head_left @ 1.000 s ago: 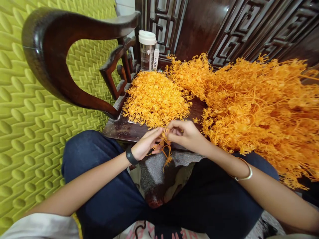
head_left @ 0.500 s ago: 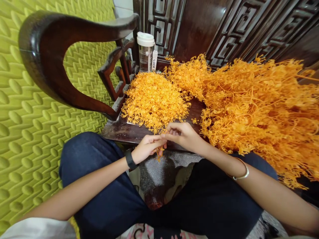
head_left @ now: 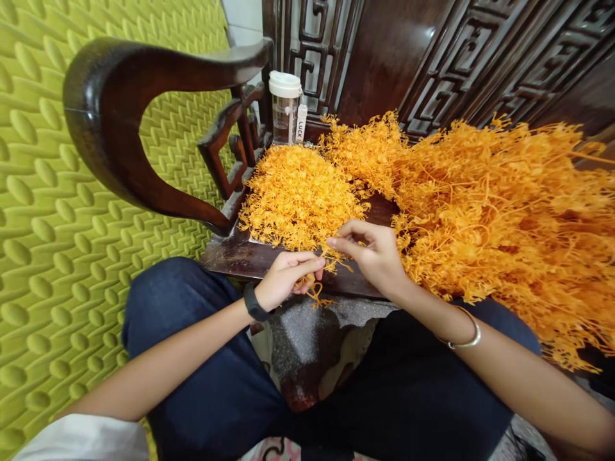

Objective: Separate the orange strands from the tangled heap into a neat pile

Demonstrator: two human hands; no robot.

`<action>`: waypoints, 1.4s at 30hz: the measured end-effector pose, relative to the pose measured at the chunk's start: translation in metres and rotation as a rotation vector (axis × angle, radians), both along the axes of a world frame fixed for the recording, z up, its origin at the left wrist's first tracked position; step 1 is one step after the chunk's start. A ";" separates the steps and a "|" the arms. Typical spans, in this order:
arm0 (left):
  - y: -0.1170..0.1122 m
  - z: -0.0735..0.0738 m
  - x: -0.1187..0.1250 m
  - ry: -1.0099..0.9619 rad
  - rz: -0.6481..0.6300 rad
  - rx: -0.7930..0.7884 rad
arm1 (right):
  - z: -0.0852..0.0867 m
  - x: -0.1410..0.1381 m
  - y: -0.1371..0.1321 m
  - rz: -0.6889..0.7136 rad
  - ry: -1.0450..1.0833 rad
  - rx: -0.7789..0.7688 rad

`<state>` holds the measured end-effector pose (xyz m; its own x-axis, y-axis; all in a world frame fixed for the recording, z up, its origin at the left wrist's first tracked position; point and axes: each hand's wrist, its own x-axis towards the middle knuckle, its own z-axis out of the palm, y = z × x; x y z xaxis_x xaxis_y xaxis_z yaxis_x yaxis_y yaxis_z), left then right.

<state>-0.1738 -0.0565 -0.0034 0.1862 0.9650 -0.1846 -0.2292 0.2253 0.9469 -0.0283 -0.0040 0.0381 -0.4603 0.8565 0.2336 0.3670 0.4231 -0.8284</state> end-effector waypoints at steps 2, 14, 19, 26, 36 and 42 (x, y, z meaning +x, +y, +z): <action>-0.005 -0.001 -0.001 0.013 0.007 0.000 | 0.006 0.003 0.006 -0.018 -0.026 0.139; -0.031 -0.016 -0.005 0.124 -0.087 -0.056 | 0.044 0.064 0.082 -0.307 0.357 0.544; -0.021 -0.012 0.004 0.105 -0.083 -0.052 | 0.016 0.042 0.078 -0.228 0.086 0.448; -0.018 -0.017 -0.002 0.011 0.001 0.014 | 0.001 0.040 0.067 0.069 -0.295 0.159; -0.019 -0.011 -0.006 -0.026 0.063 0.039 | 0.015 0.016 -0.002 0.291 -0.144 0.139; -0.020 -0.010 -0.003 -0.041 -0.027 0.057 | 0.001 0.013 -0.004 0.314 -0.165 0.093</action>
<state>-0.1767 -0.0763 -0.0133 0.2180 0.9684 -0.1209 -0.2623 0.1775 0.9485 -0.0152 -0.0085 0.0391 -0.7356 0.6458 0.2045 0.3325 0.6072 -0.7216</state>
